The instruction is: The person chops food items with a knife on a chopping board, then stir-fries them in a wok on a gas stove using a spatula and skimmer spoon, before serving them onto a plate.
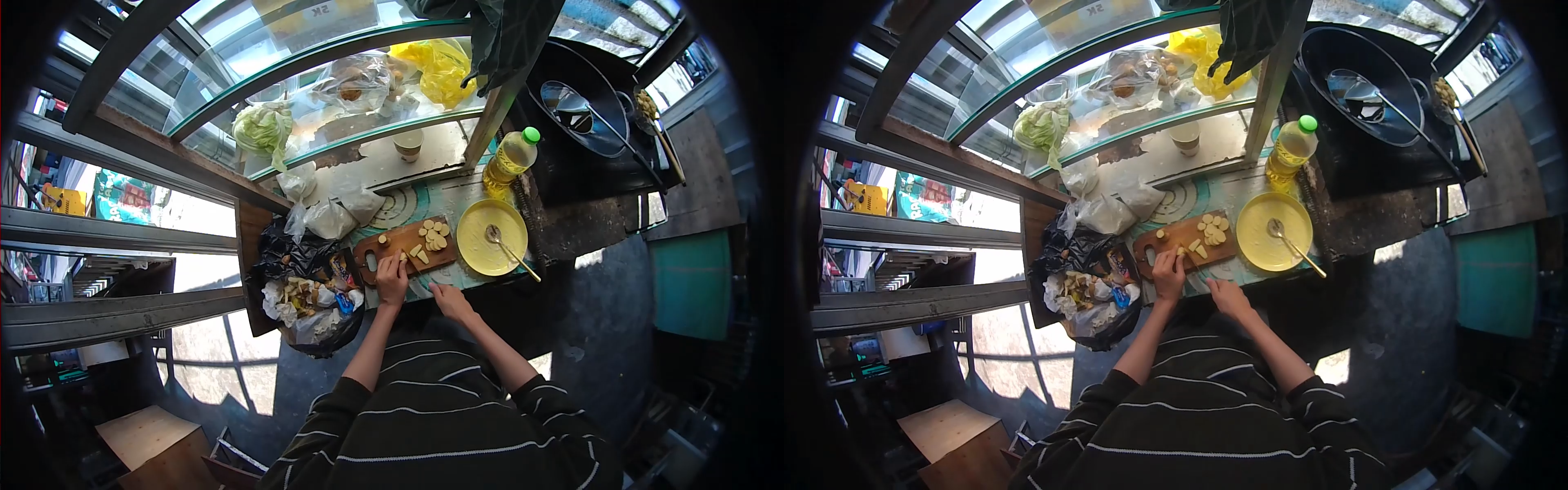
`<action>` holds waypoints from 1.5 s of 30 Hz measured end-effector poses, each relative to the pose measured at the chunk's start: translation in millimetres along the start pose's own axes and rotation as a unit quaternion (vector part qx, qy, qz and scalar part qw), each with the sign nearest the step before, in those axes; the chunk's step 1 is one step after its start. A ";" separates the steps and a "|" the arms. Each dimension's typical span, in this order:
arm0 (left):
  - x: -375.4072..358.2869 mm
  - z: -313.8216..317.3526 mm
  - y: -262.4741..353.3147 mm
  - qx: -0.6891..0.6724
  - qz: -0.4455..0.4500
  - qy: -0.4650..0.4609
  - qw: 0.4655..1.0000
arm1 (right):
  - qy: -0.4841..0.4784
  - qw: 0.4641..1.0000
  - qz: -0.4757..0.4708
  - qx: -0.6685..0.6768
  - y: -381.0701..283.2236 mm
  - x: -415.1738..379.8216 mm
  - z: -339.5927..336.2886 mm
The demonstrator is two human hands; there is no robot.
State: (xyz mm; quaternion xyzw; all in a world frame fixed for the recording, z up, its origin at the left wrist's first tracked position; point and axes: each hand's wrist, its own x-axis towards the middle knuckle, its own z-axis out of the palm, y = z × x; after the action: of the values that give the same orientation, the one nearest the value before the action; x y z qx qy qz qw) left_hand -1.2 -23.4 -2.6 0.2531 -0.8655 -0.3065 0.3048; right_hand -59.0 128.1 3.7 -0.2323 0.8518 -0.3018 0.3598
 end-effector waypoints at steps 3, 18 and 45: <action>-0.2 -1.1 0.4 -0.005 -0.005 -0.012 1.000 | -0.021 0.994 0.016 0.107 15.2 -8.9 4.7; 4.5 -4.9 2.8 -0.022 -0.034 -0.032 0.999 | 0.056 0.992 -0.026 0.109 -10.8 -23.0 -4.2; 0.5 -1.2 9.1 -0.017 -0.028 0.023 0.999 | -0.093 0.994 0.007 -0.059 -32.2 -3.6 -50.4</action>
State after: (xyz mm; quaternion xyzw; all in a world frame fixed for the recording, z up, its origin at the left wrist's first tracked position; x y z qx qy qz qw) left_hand -3.0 -18.0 4.6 0.2790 -0.8453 -0.3241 0.3202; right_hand -88.9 125.0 55.5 -0.2744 0.8325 -0.2255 0.4252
